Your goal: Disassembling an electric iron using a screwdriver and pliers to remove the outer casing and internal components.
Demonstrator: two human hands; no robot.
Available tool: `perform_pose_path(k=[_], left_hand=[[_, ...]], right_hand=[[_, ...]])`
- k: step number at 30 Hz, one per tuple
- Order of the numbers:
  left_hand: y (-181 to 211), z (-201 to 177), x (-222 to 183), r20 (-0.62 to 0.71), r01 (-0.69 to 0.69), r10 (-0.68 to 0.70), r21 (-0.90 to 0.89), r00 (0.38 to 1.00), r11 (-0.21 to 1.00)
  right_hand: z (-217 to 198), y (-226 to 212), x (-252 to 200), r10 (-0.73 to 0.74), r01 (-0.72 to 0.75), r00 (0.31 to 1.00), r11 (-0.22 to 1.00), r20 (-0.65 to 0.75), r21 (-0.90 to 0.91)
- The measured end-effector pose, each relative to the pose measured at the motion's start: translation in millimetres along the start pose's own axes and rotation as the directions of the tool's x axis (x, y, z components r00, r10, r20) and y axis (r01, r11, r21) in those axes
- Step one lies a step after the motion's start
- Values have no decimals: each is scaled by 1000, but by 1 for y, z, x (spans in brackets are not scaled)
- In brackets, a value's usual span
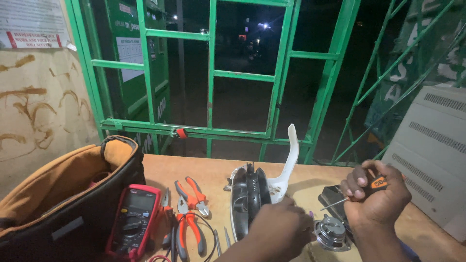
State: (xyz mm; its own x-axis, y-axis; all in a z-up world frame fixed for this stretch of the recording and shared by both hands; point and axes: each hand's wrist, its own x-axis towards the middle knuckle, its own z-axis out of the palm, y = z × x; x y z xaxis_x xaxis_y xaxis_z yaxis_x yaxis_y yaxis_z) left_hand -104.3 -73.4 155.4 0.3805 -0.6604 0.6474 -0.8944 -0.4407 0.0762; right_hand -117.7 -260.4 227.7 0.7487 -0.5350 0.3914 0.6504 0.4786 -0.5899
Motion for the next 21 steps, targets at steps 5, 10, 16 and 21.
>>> perform_pose_path(k=[5, 10, 16, 21], left_hand=[[16, 35, 61, 282, 201, -204, 41, 938, 979], [19, 57, 75, 303, 244, -232, -4, 924, 970], [23, 18, 32, 120, 283, -265, -170, 957, 944], [-10, -33, -21, -405, 293, -432, -360, 806, 886]], right_hand=[[-11, -11, 12, -117, 102, 988, 984, -100, -143], [-21, -12, 21, -157, 121, 974, 969, -160, -216], [-7, -8, 15, -213, 142, 965, 915, -152, -379], [6, 37, -1, 34, -125, 987, 762, -154, -635]])
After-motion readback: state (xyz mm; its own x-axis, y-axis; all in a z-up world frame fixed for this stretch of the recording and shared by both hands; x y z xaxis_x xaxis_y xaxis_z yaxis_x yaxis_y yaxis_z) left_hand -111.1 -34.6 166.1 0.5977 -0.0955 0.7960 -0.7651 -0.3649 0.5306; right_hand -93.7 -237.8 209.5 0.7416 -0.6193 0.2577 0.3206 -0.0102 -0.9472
